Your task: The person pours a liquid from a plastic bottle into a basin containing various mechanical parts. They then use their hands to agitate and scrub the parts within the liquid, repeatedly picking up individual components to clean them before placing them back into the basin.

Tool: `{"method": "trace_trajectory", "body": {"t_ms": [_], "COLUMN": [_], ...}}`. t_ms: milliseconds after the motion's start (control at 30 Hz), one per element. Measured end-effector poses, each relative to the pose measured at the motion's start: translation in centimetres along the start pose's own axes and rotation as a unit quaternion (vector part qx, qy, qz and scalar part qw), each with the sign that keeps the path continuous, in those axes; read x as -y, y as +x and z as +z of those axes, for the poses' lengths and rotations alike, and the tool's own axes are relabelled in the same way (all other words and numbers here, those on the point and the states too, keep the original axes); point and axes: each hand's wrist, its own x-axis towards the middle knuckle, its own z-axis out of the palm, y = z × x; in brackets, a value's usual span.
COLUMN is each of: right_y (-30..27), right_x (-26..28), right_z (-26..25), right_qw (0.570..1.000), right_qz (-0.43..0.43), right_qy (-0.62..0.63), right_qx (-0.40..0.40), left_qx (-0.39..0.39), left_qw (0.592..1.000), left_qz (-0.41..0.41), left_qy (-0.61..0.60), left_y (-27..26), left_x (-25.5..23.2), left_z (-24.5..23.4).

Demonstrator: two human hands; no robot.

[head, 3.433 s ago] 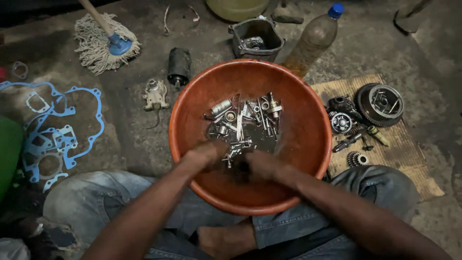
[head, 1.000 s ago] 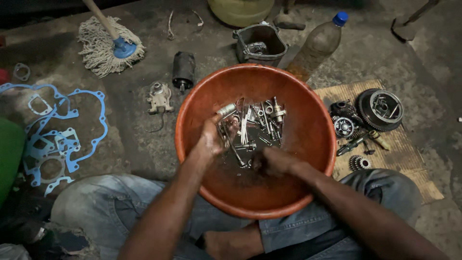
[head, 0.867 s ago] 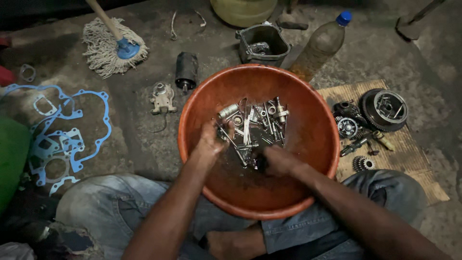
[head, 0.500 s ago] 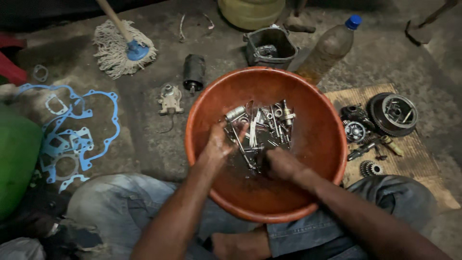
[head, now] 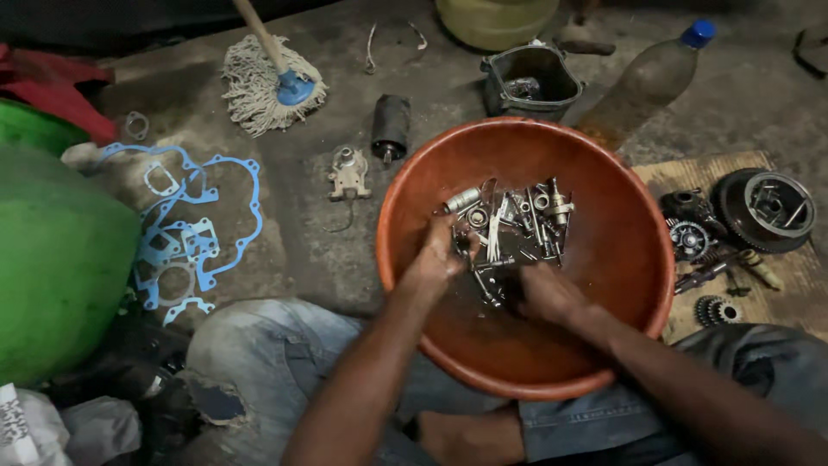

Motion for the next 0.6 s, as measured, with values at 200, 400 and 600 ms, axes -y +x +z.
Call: {"method": "trace_trajectory", "body": {"t_ms": [200, 400, 600], "right_y": [0.1, 1.3, 4.4], "right_x": [1.0, -1.4, -2.6], "right_z": [-0.4, 1.0, -1.3], "right_qw": [1.0, 0.999, 0.917], "right_qz": [-0.002, 0.001, -0.075], "right_qy": [0.002, 0.009, 0.346], "right_qx": [0.004, -0.048, -0.184], "left_qx": [0.126, 0.166, 0.105], "left_qw": [0.99, 0.983, 0.993], "left_qz": [0.06, 0.084, 0.025], "left_qy": [0.002, 0.002, -0.048], "left_y": [-0.2, 2.3, -0.2], "left_x": [0.1, 0.5, 0.4], "left_z": [0.4, -0.7, 0.1]}}
